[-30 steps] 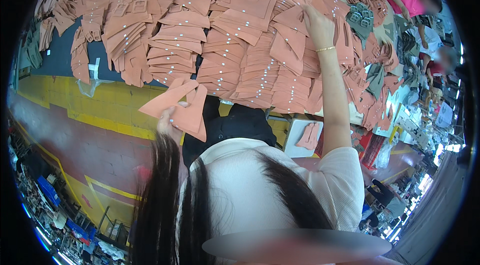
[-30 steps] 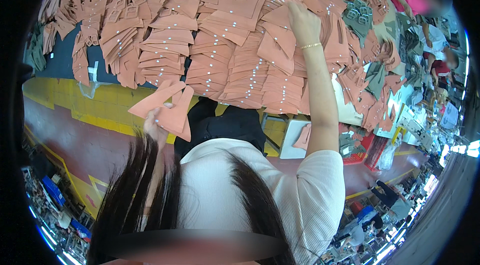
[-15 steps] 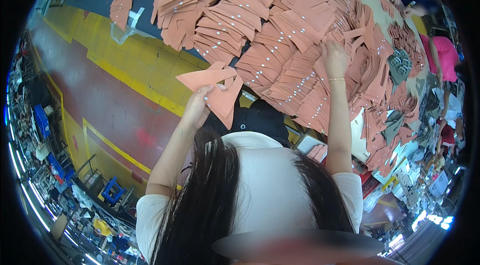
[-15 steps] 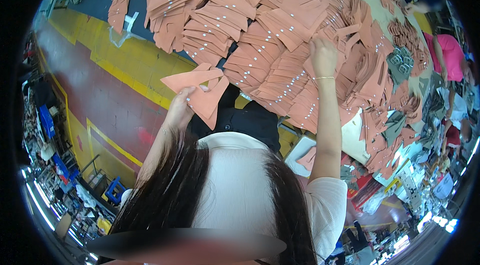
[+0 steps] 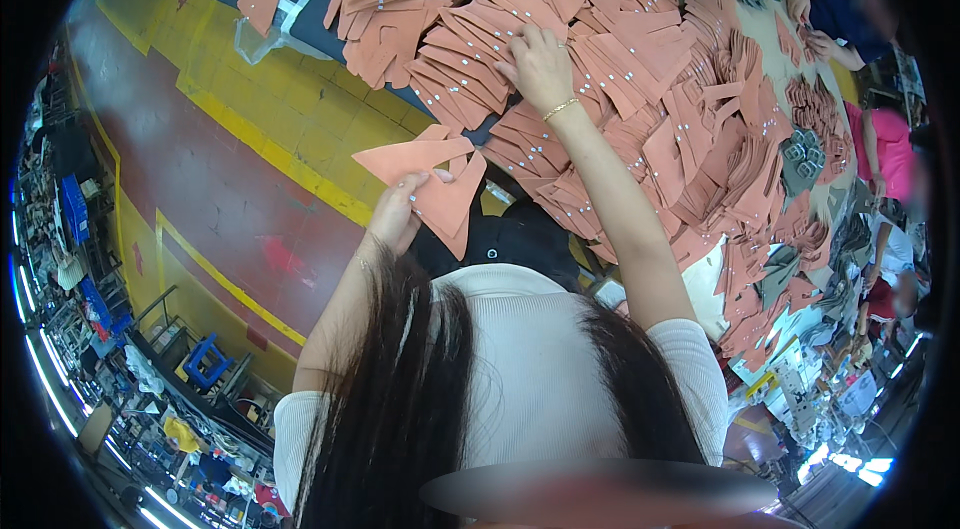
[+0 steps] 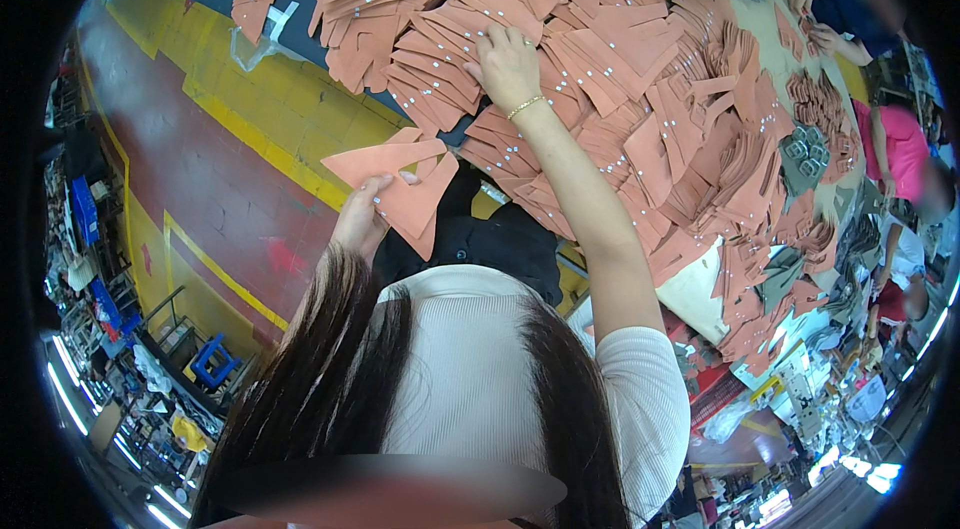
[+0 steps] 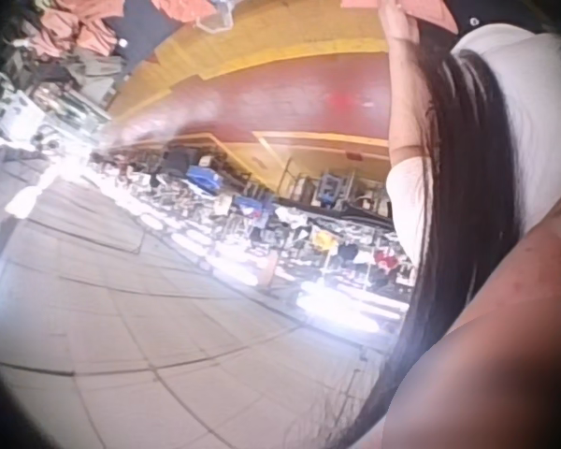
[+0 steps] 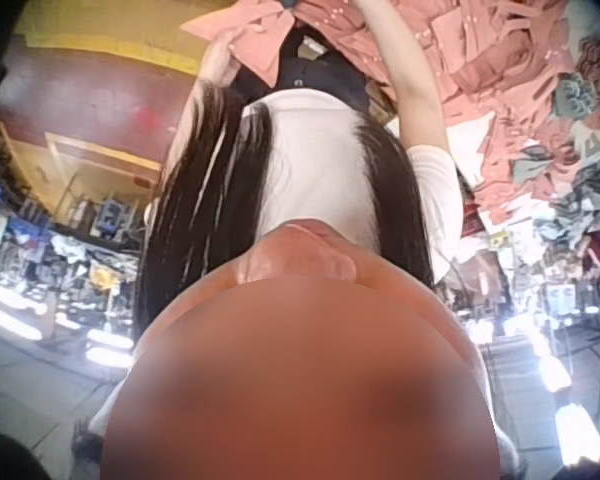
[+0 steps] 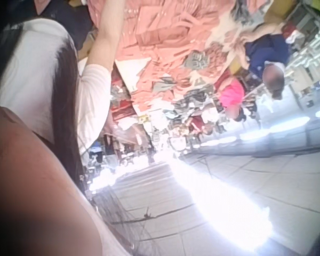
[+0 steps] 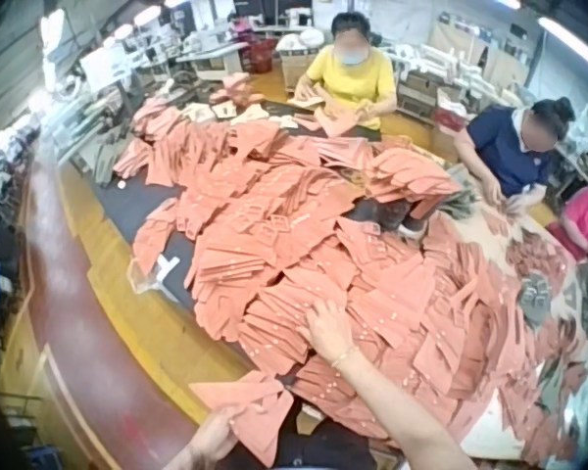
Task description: The person repeatedly picks up small salmon-colored fabric pieces from a large pile on a table, aligns them, and places them into a neat stack. The person occasionally shifts the main pile to access more pieces and continues stacking throughout the clip.
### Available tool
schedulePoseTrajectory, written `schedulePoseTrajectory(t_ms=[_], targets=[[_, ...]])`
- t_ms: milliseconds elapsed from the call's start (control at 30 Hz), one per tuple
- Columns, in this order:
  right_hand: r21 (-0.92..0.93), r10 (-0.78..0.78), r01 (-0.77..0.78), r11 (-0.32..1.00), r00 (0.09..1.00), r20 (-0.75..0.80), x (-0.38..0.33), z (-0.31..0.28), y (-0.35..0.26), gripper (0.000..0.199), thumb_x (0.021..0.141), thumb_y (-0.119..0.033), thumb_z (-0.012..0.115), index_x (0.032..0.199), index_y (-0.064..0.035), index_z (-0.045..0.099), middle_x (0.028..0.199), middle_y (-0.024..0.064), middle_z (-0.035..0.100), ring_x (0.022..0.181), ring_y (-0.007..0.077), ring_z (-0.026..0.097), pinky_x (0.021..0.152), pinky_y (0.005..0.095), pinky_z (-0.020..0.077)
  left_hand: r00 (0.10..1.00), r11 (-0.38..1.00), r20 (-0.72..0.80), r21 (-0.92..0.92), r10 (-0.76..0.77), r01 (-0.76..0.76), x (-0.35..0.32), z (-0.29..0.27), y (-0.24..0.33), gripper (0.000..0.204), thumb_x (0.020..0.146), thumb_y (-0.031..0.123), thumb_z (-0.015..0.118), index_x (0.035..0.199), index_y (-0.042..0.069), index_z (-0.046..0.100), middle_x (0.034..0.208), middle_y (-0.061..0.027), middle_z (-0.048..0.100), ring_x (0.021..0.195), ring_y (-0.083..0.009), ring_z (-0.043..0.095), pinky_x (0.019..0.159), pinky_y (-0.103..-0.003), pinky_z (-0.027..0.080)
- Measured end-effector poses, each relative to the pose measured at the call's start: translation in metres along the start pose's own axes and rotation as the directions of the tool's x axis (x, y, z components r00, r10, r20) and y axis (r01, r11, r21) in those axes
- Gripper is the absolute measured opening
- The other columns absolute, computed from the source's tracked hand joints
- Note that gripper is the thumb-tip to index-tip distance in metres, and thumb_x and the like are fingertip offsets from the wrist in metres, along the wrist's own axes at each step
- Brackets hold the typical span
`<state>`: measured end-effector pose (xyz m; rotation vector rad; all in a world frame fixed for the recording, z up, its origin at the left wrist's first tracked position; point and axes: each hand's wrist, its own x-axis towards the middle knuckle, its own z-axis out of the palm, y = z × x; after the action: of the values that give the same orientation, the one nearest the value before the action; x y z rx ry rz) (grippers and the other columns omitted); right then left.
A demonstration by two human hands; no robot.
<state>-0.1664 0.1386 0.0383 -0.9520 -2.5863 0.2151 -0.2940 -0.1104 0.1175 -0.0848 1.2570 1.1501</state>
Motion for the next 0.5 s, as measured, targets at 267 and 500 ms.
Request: schedulePoseTrajectory(t_ms=[267,500], targets=[[-0.095,-0.006,0.016,0.995,0.994,0.112,0.0061,-0.0037,-0.0003,0.028,0.069,-0.034,0.074,0.082,-0.0101,0.068,0.111,0.0012,0.056,0.099,0.0207,0.051,0.083,0.0383,0.042,1.0,1.0,-0.024,0.025,-0.008,0.008,-0.0017,0.0016,0.0023,0.031,0.094,0.02,0.043,0.105,-0.003,0.06,0.105,-0.0116,0.065,0.099,-0.0202,0.062,0.089,-0.032,0.047],[-0.195,-0.039,0.049,0.98,0.998,0.054,0.0004,0.0036,-0.0037,0.024,0.07,-0.032,0.072,0.078,-0.0096,0.068,0.114,0.0014,0.056,0.099,0.0192,0.052,0.089,0.0396,0.0358,1.0,1.0,0.006,0.016,-0.001,0.001,0.0014,-0.0005,0.0014,0.031,0.095,0.021,0.043,0.105,-0.003,0.06,0.105,-0.0114,0.065,0.099,-0.0197,0.062,0.088,-0.033,0.048]])
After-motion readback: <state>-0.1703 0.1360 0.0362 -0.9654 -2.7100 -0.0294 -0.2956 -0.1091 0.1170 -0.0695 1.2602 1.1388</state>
